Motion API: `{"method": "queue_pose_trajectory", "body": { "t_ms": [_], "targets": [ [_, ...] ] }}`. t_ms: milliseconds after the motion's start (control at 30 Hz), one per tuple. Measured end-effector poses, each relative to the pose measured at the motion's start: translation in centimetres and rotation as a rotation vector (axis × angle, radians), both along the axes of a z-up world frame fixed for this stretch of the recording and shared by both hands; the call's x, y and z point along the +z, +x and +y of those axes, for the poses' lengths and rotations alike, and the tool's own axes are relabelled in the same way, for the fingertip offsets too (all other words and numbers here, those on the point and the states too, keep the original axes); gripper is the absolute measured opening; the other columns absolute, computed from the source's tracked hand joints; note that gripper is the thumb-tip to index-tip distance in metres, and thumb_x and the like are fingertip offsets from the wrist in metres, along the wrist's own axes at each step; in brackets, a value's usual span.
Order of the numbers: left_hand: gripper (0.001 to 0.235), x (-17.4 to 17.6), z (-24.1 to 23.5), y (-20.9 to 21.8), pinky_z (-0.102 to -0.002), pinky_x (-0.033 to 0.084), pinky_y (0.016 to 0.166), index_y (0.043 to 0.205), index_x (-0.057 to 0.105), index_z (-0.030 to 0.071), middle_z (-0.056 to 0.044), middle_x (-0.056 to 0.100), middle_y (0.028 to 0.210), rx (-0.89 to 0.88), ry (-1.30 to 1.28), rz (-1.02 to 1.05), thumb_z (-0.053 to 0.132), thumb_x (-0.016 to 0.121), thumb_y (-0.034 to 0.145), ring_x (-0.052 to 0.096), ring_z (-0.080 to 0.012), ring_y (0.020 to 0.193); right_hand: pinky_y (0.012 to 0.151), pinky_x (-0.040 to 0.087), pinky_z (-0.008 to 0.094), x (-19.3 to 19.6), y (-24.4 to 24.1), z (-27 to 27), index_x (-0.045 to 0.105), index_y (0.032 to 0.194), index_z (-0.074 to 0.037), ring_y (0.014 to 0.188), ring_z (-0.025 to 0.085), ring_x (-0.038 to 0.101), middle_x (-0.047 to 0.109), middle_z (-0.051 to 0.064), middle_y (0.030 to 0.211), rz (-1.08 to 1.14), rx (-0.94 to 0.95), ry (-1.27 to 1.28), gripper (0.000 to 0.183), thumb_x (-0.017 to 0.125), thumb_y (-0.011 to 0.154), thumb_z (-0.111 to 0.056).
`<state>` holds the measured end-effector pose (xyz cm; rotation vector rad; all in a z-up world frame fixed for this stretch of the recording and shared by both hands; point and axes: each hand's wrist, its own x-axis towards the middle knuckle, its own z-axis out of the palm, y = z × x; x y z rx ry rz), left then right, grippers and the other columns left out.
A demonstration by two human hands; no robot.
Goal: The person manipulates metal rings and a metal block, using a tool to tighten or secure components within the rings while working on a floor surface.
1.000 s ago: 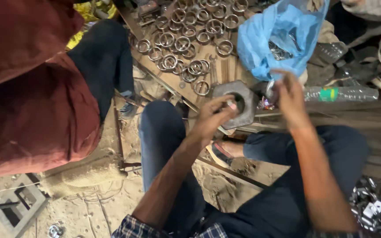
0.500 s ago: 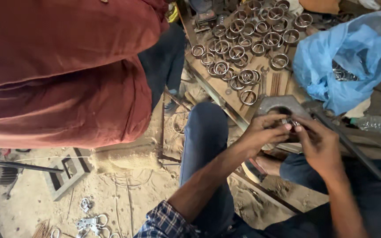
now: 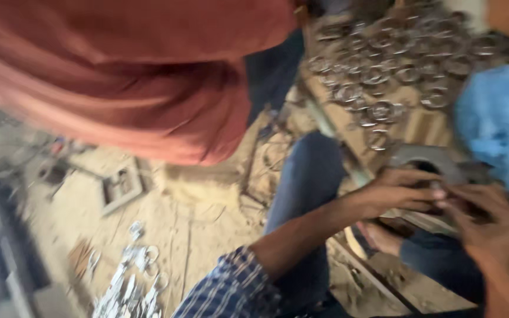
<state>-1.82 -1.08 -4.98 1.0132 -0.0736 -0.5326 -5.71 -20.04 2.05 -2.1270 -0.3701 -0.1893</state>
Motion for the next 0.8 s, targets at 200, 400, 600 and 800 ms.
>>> {"method": "queue_pose_trajectory", "body": {
  "t_ms": [200,400,600,800],
  "targets": [
    [0.067,-2.7,-0.5,0.9,-0.041,0.06,0.099,0.148,0.052,-0.007,-0.027,0.058,0.141,-0.034,0.051,0.036,0.022,0.077,0.093,0.065,-0.033,0.12,0.102,0.055,0.035,-1.2,0.4,-0.5,0.068,0.126,0.006,0.118,0.028,0.068,0.068,0.019,0.129,0.005,0.079,0.011,0.04,0.074,0.086,0.004],
    [0.065,-3.9,-0.9,1.2,-0.04,0.055,0.098,0.145,0.053,-0.01,-0.022,0.057,0.139,-0.06,-0.082,0.019,0.018,0.078,0.092,0.065,-0.0343,0.12,0.1,0.056,0.03,-3.0,0.8,-1.7,0.069,0.127,0.005,0.111,0.024,0.07,0.071,0.02,0.124,0.001,0.061,-0.033,0.034,0.079,0.095,0.001],
    [0.06,-1.1,0.1,0.3,-0.039,0.06,0.098,0.14,0.059,-0.011,-0.02,0.061,0.135,-0.079,0.015,-0.006,0.023,0.077,0.094,0.065,-0.0289,0.119,0.092,0.059,0.031,-2.2,0.6,-1.7,0.069,0.124,0.002,0.106,0.021,0.072,0.072,0.017,0.123,0.066,0.09,0.061,0.034,0.075,0.092,-0.003],
    [0.054,1.2,0.3,0.1,-0.033,0.06,0.097,0.135,0.06,-0.004,-0.016,0.065,0.129,-0.107,-0.018,0.057,0.024,0.077,0.092,0.07,-0.0238,0.11,0.102,0.052,0.037,0.8,0.8,-0.8,0.074,0.12,-0.001,0.11,0.023,0.072,0.075,0.016,0.117,-0.089,0.057,-0.085,0.045,0.085,0.076,0.0]
  ]
}}
